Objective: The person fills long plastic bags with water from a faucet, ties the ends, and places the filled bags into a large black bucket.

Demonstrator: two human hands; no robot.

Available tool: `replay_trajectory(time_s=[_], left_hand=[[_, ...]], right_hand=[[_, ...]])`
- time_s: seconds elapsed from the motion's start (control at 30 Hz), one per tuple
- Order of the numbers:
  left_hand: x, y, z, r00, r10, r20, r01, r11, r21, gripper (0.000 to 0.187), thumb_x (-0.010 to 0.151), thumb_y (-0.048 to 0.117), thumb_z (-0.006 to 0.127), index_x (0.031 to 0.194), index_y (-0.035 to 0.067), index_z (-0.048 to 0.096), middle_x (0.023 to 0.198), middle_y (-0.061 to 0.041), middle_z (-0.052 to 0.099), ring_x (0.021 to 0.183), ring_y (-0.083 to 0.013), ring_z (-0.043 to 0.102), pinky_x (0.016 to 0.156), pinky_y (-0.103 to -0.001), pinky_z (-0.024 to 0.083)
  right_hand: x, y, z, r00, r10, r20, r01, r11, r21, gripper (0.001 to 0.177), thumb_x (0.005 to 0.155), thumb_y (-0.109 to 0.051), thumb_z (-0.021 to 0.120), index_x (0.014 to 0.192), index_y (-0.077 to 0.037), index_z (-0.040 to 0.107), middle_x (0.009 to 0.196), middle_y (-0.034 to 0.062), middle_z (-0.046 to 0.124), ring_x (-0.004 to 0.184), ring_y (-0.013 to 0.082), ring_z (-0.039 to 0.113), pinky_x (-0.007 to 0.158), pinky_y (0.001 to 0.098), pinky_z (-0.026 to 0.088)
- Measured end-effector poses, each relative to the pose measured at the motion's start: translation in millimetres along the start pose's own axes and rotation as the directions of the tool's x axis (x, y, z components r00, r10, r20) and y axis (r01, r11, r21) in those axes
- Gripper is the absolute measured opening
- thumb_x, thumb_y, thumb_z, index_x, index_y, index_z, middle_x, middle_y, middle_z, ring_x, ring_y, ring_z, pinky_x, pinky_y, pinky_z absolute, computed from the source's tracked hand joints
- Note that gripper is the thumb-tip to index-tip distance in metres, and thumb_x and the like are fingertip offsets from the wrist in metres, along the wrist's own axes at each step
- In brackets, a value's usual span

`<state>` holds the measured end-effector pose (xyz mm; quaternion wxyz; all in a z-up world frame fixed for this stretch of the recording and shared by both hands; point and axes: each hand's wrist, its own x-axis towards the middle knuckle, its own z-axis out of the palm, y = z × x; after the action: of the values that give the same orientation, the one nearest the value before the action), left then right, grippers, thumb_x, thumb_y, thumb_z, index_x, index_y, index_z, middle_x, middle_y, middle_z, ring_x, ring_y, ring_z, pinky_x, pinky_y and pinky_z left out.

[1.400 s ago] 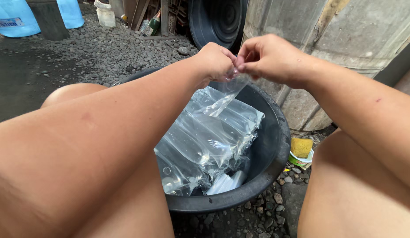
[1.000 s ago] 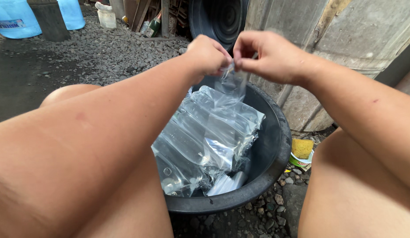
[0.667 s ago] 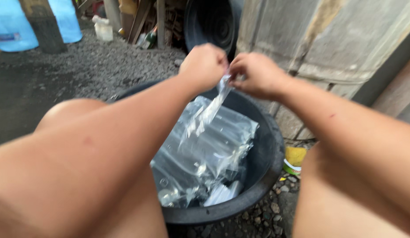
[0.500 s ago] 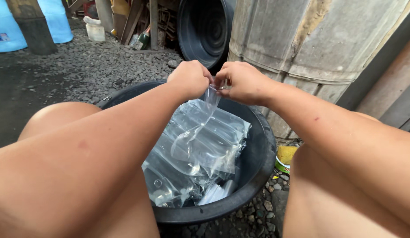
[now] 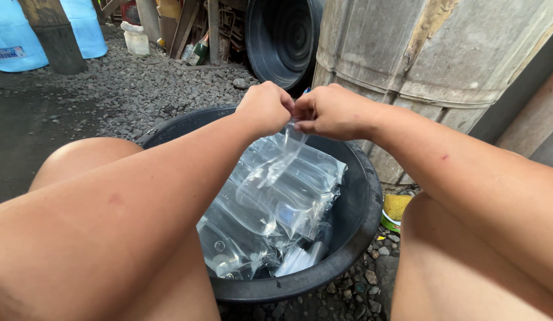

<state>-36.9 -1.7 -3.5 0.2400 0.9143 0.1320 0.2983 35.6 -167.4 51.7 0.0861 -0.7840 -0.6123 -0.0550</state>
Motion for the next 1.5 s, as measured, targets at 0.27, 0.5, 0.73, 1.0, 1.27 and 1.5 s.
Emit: replay_trajectory(time_s=[0.27,0.5,0.73,1.0,1.27,1.5], left_hand=[[-4.6,13.4,-0.5,0.994,-0.052,0.094,0.053,0.999,-0.013,0.021,0.076,0.012,0.072,0.092,0.020,0.083,0.094,-0.008,0.078,0.089,-0.0230,0.076,0.084,-0.036,0.059],[-2.3,13.1,3.3,0.986,-0.032,0.162,0.038,0.999,-0.032,0.018,0.076,0.016,0.077,0.094,0.017,0.082,0.095,-0.008,0.079,0.091,-0.0212,0.076,0.084,-0.035,0.060],[2.1,12.5,4.0,0.987,-0.053,0.155,0.056,0.998,-0.013,0.023,0.075,0.019,0.078,0.098,0.019,0.082,0.098,-0.009,0.079,0.094,-0.0230,0.076,0.085,-0.036,0.060],[25.6,9.4,-10.2,0.971,0.086,0.222,-0.125,0.978,0.166,0.010,0.084,0.022,0.075,0.090,0.020,0.082,0.084,-0.006,0.079,0.081,-0.0174,0.077,0.079,-0.033,0.060],[14.7,19.6,-28.2,0.966,-0.127,0.226,0.165,0.974,-0.158,0.007,0.077,0.010,0.083,0.084,0.008,0.083,0.080,-0.009,0.079,0.070,-0.0163,0.079,0.062,-0.027,0.065],[15.3,22.0,-26.6,0.956,-0.158,0.249,0.191,0.975,-0.113,0.012,0.079,0.013,0.084,0.086,0.003,0.081,0.082,-0.011,0.079,0.071,-0.0158,0.079,0.062,-0.026,0.065]], right_hand=[[-5.0,0.2,2.8,0.960,0.069,0.272,-0.075,0.997,0.011,0.037,0.086,-0.038,0.073,0.112,-0.012,0.076,0.105,0.0085,0.078,0.101,0.0208,0.072,0.091,0.0381,0.053],[-6.9,-0.6,2.7,0.952,0.112,0.285,-0.132,0.990,0.051,0.031,0.092,-0.035,0.069,0.104,-0.009,0.080,0.094,0.0057,0.082,0.092,0.0160,0.074,0.088,0.0344,0.055],[-0.6,-3.0,5.4,0.962,0.092,0.256,-0.115,0.990,0.079,0.023,0.093,-0.024,0.066,0.104,-0.011,0.081,0.095,0.0035,0.082,0.090,0.0107,0.077,0.088,0.0313,0.058],[12.1,-2.0,8.3,0.978,0.142,0.151,-0.173,0.961,0.215,0.025,0.094,-0.021,0.067,0.115,-0.013,0.078,0.094,0.0055,0.081,0.085,0.0120,0.075,0.082,0.0292,0.059],[8.4,-13.8,5.7,0.984,0.159,0.077,-0.167,0.981,0.102,0.024,0.095,-0.023,0.070,0.111,-0.008,0.079,0.085,0.0093,0.079,0.079,0.0151,0.072,0.078,0.0320,0.058],[6.9,-23.6,1.7,0.986,0.152,0.073,-0.156,0.987,0.048,0.024,0.092,-0.025,0.071,0.108,-0.009,0.080,0.084,0.0093,0.080,0.079,0.0158,0.075,0.077,0.0327,0.058]])
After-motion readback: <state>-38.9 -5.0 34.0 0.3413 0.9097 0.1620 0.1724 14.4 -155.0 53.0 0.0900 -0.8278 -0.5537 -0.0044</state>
